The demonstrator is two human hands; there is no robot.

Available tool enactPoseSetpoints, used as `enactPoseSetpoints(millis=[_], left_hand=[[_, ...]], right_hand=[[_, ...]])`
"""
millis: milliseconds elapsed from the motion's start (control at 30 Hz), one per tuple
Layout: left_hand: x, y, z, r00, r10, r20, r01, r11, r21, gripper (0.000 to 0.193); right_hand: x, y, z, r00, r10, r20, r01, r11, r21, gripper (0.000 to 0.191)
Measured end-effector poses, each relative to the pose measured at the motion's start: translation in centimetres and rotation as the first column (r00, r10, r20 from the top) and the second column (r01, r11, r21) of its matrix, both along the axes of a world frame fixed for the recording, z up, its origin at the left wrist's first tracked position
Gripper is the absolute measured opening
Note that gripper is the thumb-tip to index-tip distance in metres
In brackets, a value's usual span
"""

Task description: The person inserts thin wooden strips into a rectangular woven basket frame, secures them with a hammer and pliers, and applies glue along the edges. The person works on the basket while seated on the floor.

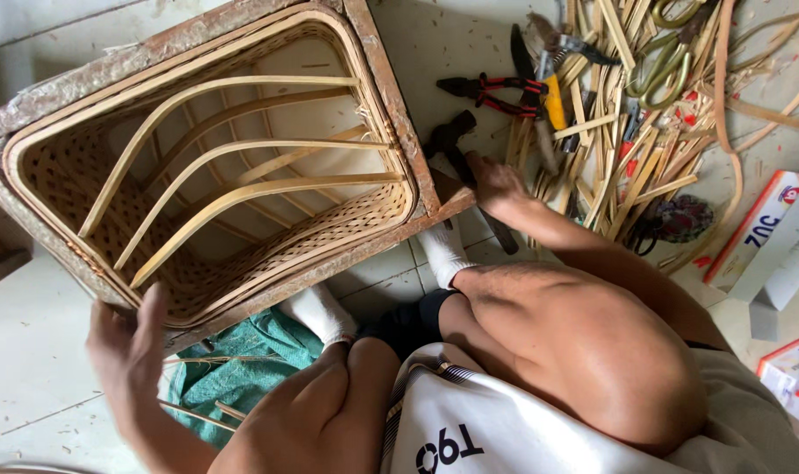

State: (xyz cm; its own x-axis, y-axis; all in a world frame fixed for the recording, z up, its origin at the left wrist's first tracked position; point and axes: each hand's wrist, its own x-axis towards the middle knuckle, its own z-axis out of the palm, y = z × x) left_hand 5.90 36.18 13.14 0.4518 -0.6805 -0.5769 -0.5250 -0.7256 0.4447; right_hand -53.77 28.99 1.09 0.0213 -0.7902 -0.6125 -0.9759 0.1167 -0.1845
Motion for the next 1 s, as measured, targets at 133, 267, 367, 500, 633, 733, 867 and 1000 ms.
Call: enactPoseSetpoints(millis=[133, 267, 367, 500, 633, 733, 867, 1000], left_hand=[[0.3, 0.6, 1.7, 0.856, 0.150, -0.495, -0.310, 0.915, -0.259, 0.044], [-0.8, 0.5, 1.3, 0.824, 0.248, -0.510, -0.413, 0.878, -0.240, 0.043], [-1.1, 0.3, 0.8, 0.808, 0.267, -0.525, -0.443, 0.863, -0.242, 0.037], [-0.1, -0.7, 0.4, 0.839, 0.279, -0.467, -0.403, 0.895, -0.189, 0.032], [0.9, -2.1, 0.1, 0.837, 0.278, -0.471, -0.396, 0.903, -0.170, 0.040], [1.4, -2.7, 0.0, 0.788, 0.282, -0.548, -0.434, 0.885, -0.168, 0.051], [1.9, -2.7, -0.6, 0.771, 0.245, -0.588, -0.435, 0.877, -0.205, 0.059], [2.6, -2.3, -1.3, 0.763, 0.182, -0.620, -0.419, 0.870, -0.261, 0.058]], right_hand=[[-2.8, -2.7, 0.6, 0.975, 0.204, -0.089, -0.205, 0.979, -0.003, 0.026], [-4.2, -8.8, 1.5, 0.846, 0.366, -0.389, -0.532, 0.642, -0.553, 0.056], [-4.3, -12.4, 1.2, 0.821, 0.366, -0.438, -0.458, 0.880, -0.123, 0.007], [-5.4, -14.3, 2.2, 0.922, 0.374, -0.098, -0.384, 0.858, -0.341, 0.057], [-4.1, -15.2, 7.7, 0.972, 0.076, 0.221, -0.034, 0.982, -0.188, 0.026], [0.6, -16.7, 14.7, 0.943, 0.034, 0.332, -0.039, 0.999, 0.008, 0.026], [13.0, -17.9, 21.9, 0.782, 0.431, 0.451, -0.523, 0.846, 0.099, 0.036], [28.5, -18.4, 25.0, 0.699, 0.594, 0.397, -0.709, 0.646, 0.282, 0.050]])
